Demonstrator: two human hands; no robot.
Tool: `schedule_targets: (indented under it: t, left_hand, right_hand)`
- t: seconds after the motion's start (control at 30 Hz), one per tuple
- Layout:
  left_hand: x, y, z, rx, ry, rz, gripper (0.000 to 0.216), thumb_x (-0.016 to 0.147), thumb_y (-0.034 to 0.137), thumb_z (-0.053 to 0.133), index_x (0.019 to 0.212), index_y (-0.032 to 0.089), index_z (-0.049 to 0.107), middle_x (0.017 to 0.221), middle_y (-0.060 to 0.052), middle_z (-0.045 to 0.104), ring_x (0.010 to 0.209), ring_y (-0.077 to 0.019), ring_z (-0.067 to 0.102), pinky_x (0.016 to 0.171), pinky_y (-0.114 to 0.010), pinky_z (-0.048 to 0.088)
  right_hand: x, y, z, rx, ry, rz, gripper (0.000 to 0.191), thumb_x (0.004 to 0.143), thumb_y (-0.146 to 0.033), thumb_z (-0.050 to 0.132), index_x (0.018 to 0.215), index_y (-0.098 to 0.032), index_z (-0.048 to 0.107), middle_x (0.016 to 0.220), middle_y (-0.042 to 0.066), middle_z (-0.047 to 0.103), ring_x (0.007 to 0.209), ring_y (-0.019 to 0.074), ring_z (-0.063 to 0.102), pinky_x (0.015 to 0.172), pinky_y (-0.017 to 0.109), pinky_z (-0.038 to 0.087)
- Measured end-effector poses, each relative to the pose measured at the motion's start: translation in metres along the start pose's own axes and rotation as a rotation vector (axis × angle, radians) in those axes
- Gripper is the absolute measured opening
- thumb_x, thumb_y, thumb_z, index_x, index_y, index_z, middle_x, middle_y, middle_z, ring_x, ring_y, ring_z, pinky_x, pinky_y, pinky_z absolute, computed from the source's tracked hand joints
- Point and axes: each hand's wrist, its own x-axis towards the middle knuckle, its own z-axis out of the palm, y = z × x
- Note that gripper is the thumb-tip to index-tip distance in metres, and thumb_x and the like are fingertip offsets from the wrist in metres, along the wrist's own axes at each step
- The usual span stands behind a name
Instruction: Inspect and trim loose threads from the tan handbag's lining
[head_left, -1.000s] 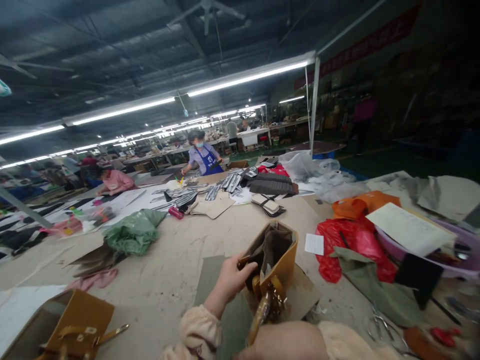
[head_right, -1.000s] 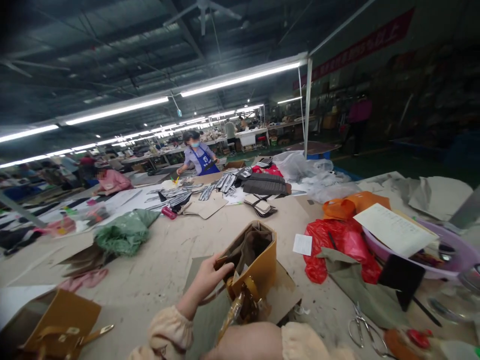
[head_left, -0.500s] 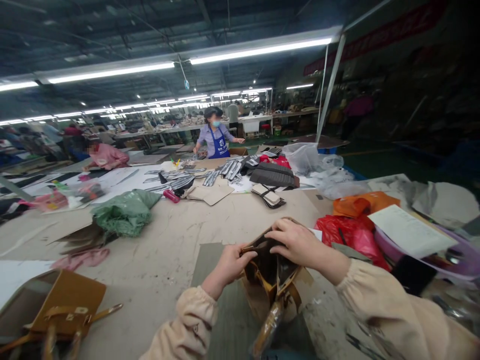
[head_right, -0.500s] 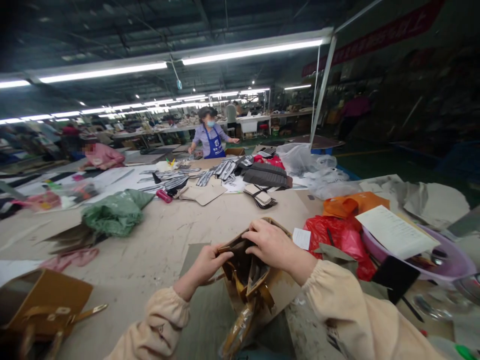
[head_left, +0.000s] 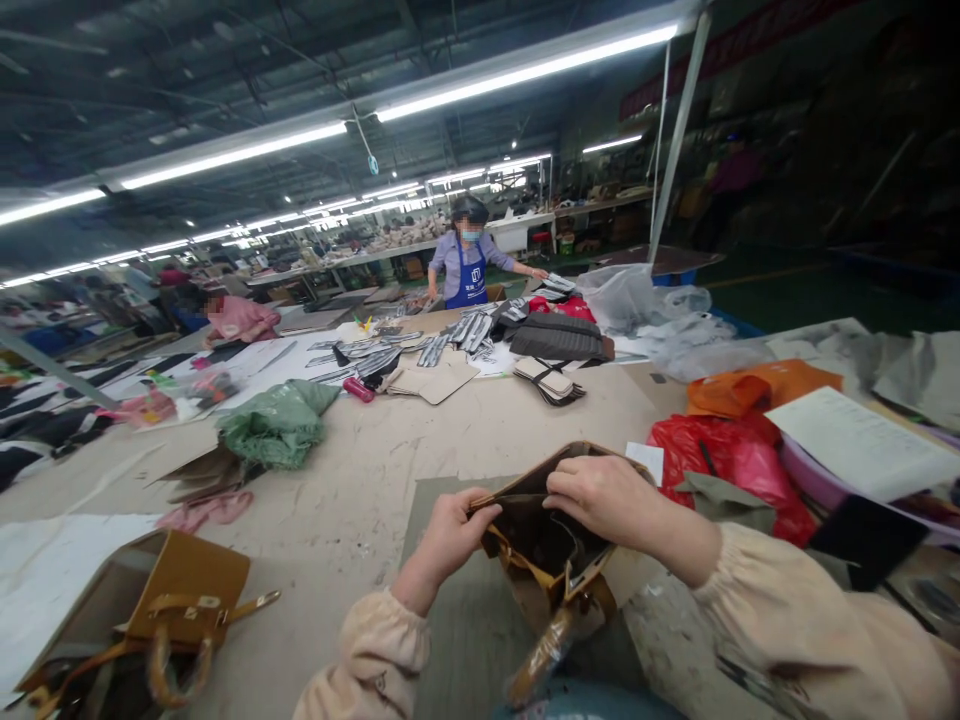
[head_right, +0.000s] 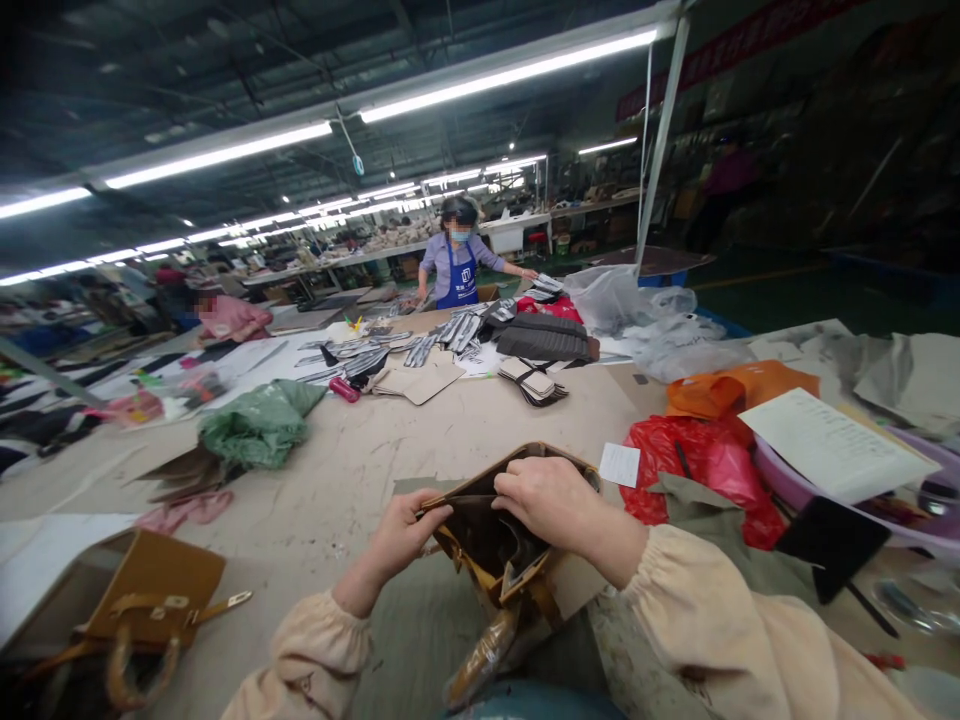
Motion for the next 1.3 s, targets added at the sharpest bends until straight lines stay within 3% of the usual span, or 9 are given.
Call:
schedule_targets:
  t: [0.1, 0.2, 0.5, 1.3]
  left_hand:
    - [0.003, -0.002, 0.012, -0.107, 0.109, 0.010, 0.027, 0.080, 0.029, 0.055, 0.101, 0.016, 0.066, 0.094, -0.005, 0.071, 0.086, -0.0185, 0.063, 0.078, -0.026, 0.050]
    - [0.006, -0.001, 0.020, -0.181, 0.086, -0.007, 0.029, 0.078, 0.030, 0.058, 0.101, 0.016, 0.067, 0.097, -0.005, 0.071, 0.088, -0.0195, 0.064, 0.080, -0.027, 0.050]
    - [0.010, 0.005, 0.022, -0.162, 0.128, -0.061, 0.030, 0.077, 0.034, 0.060, 0.096, 0.015, 0.071, 0.088, -0.005, 0.073, 0.079, -0.0195, 0.065, 0.071, -0.026, 0.051]
    - [0.017, 0.000, 0.023, -0.140, 0.163, -0.089, 0.028, 0.076, 0.037, 0.062, 0.090, 0.015, 0.072, 0.083, -0.005, 0.073, 0.075, -0.0193, 0.066, 0.069, -0.025, 0.052]
  right_hand:
    - [-0.001, 0.004, 0.005, 0.019, 0.026, 0.052, 0.024, 0.090, -0.036, 0.048, 0.077, -0.019, 0.058, 0.075, 0.001, 0.061, 0.070, 0.0137, 0.055, 0.059, 0.025, 0.031]
    - [0.000, 0.011, 0.008, 0.044, 0.038, 0.087, 0.022, 0.089, -0.036, 0.050, 0.076, -0.020, 0.058, 0.075, 0.000, 0.062, 0.070, 0.0138, 0.055, 0.059, 0.025, 0.031]
    - [0.007, 0.017, 0.012, -0.009, 0.070, 0.130, 0.020, 0.089, -0.035, 0.052, 0.077, -0.019, 0.058, 0.075, 0.002, 0.062, 0.072, 0.0149, 0.055, 0.060, 0.026, 0.030]
    - [0.018, 0.018, 0.017, 0.017, 0.093, 0.218, 0.021, 0.089, -0.035, 0.052, 0.076, -0.019, 0.058, 0.075, 0.002, 0.063, 0.076, 0.0165, 0.057, 0.066, 0.026, 0.035]
